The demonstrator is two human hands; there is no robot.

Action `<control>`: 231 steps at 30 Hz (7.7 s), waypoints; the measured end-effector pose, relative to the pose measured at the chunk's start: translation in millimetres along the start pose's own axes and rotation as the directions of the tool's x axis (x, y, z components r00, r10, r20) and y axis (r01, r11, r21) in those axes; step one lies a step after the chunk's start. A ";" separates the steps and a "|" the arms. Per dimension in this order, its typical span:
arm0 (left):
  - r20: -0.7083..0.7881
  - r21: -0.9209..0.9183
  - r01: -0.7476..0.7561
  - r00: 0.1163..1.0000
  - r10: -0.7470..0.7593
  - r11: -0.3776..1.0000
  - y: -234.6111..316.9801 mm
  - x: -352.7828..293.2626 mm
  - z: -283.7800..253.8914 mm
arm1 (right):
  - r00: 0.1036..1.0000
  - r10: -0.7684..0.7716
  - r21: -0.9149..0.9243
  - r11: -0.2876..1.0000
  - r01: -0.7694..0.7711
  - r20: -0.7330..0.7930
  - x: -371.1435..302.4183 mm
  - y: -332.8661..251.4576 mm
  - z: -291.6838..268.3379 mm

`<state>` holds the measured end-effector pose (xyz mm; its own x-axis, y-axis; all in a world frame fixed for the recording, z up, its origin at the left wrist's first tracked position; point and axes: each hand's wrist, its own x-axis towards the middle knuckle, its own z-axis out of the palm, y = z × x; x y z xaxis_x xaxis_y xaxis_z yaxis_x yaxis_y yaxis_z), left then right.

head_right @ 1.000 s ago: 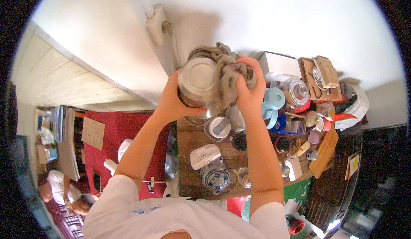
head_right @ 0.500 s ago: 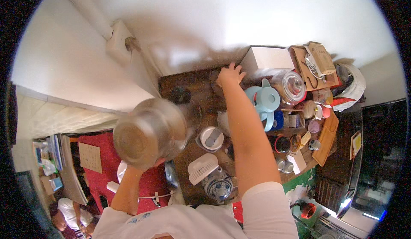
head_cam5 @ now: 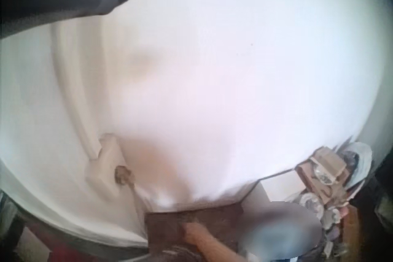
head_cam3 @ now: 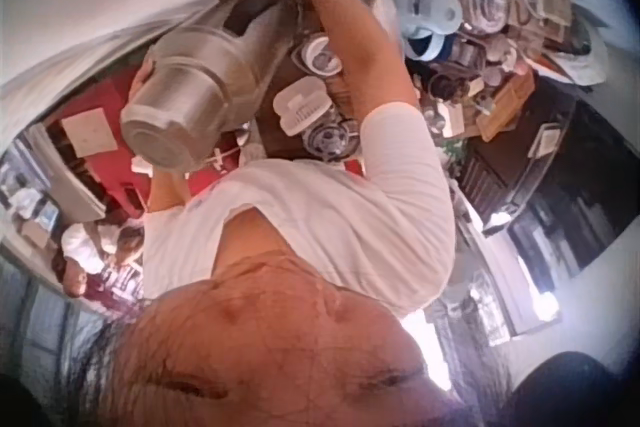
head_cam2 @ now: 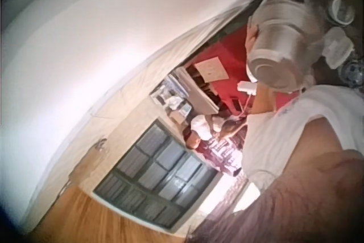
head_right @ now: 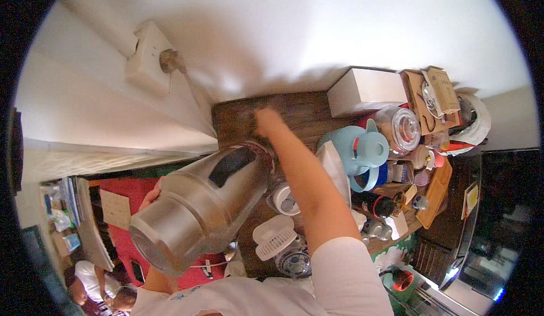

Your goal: The person wipes a cluttered wooden table with a cloth, then rearranges various items including a thermos, cups, a cutting board, and a small fan. The person also wipes the table surface after moving items.

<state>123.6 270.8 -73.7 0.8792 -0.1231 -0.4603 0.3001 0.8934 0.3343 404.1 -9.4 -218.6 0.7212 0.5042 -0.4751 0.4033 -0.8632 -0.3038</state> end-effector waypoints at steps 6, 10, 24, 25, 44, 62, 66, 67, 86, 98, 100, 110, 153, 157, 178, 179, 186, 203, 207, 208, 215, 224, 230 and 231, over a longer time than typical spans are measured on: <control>-0.114 -0.007 0.048 0.992 -0.049 0.999 7.4 -4.8 16.3 | 0.995 0.082 -0.003 0.997 -0.083 -0.063 -14.0 3.7 -10.1; -0.192 0.114 -0.031 0.980 0.053 0.993 -4.1 -6.3 11.6 | 0.838 0.464 -0.137 0.846 -0.515 -0.287 -31.9 37.8 -21.3; 0.474 0.831 -0.253 0.786 0.395 -0.495 -125.8 -41.9 -136.2 | 0.932 0.233 -0.191 0.964 -0.184 0.279 -62.8 18.2 6.4; 0.485 0.838 -0.279 0.775 0.405 -0.470 -122.8 -37.6 -123.6 | 0.906 0.206 -0.244 0.962 -0.120 0.368 -63.0 17.5 7.7; 0.095 0.924 -0.260 0.866 0.491 0.280 -90.8 -40.2 10.9 | 0.898 -0.123 0.735 0.533 0.419 -0.423 -137.6 -134.7 -115.5; 0.400 0.811 -0.504 0.849 0.346 0.298 -69.8 100.2 224.0 | 0.731 0.476 0.837 0.021 0.546 -0.489 -178.2 14.0 -180.3; 0.340 0.823 -0.386 0.922 0.184 0.416 -75.6 148.7 232.4 | 0.699 0.626 0.825 -0.151 0.545 -0.347 -165.6 45.6 -168.6; 0.353 0.838 -0.386 0.922 0.156 0.385 -73.1 160.8 232.9 | 0.689 0.653 0.822 -0.176 0.542 -0.315 -161.8 48.5 -165.8; 0.476 0.848 -0.485 0.874 0.096 0.215 -106.8 205.1 240.7 | 0.527 0.771 0.869 0.070 0.489 -0.358 -152.2 112.1 -134.5; 0.347 0.881 -0.469 0.728 0.591 0.060 -127.5 183.6 156.0 | 0.746 0.314 0.604 0.784 0.146 -0.587 -202.7 125.8 -155.2; 0.576 0.815 -0.521 0.778 0.252 -0.253 -131.8 181.3 87.3 | 0.790 0.228 0.551 0.819 0.160 -0.569 -212.9 134.3 -156.3; 0.495 0.250 -0.724 0.666 -0.558 -0.643 -161.5 215.2 36.2 | 0.857 0.126 0.454 0.880 0.136 -0.500 -219.6 139.3 -167.7; 0.253 0.951 -0.287 0.936 0.247 0.114 -164.4 322.9 68.0 | 0.586 0.309 0.331 0.941 -0.074 -0.749 -254.8 47.7 -148.9; 0.198 0.960 -0.258 0.900 0.389 0.107 -173.1 335.7 86.9 | 0.507 0.395 0.313 0.918 -0.243 -0.766 -249.9 24.6 -146.0; 0.601 0.012 -0.869 0.401 -0.692 -0.494 -146.1 221.2 3.6 | 0.480 0.479 0.406 0.878 -0.255 -0.734 -232.8 9.5 -144.6; 0.613 0.026 -0.881 0.387 -0.689 -0.472 -153.0 230.7 0.4 | 0.481 0.469 0.400 0.883 -0.247 -0.740 -229.5 6.6 -142.9; 0.491 0.544 -0.381 0.867 -0.084 -0.747 -137.9 220.0 -0.3 | 0.481 0.421 0.410 0.902 -0.135 -0.769 -238.2 25.5 -130.1; 0.493 0.603 -0.338 0.870 0.005 -0.723 -141.5 76.6 -68.7 | 0.973 0.156 -0.413 0.908 -0.075 0.167 -242.7 -111.4 -8.2; 0.535 0.674 -0.156 0.778 0.331 -0.722 -134.6 135.0 -61.1 | 0.992 0.104 -0.396 0.915 -0.069 0.068 -229.3 -120.0 -31.6; 0.537 0.656 -0.137 0.776 0.332 -0.742 -138.7 141.6 -65.4 | 0.994 0.106 -0.368 0.926 -0.087 0.032 -224.9 -121.2 -39.2; 0.433 0.661 -0.289 0.901 0.038 -0.692 -155.4 75.6 -76.5 | 0.992 0.074 -0.364 0.925 -0.107 -0.103 -183.0 -94.6 -62.3; 0.576 0.540 -0.508 0.805 -0.146 -0.671 -144.9 29.2 -90.6 | 0.984 -0.117 -0.496 0.868 0.037 -0.132 -169.2 -54.6 -46.7; 0.595 0.545 -0.474 0.800 -0.079 -0.692 -163.5 70.7 -89.2 | 0.867 -0.367 -0.431 0.879 0.204 -0.338 -217.5 -90.7 -59.4; 0.581 0.550 -0.463 0.810 -0.080 -0.695 -168.2 69.8 -88.9 | 0.837 -0.393 -0.376 0.893 0.249 -0.380 -232.8 -100.5 -59.7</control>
<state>101.7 150.3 -235.2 0.9031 -0.4223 0.0784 -0.4124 -0.8015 0.4330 229.3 -41.7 -28.2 0.6591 0.7512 0.0355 0.7512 -0.6554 -0.0785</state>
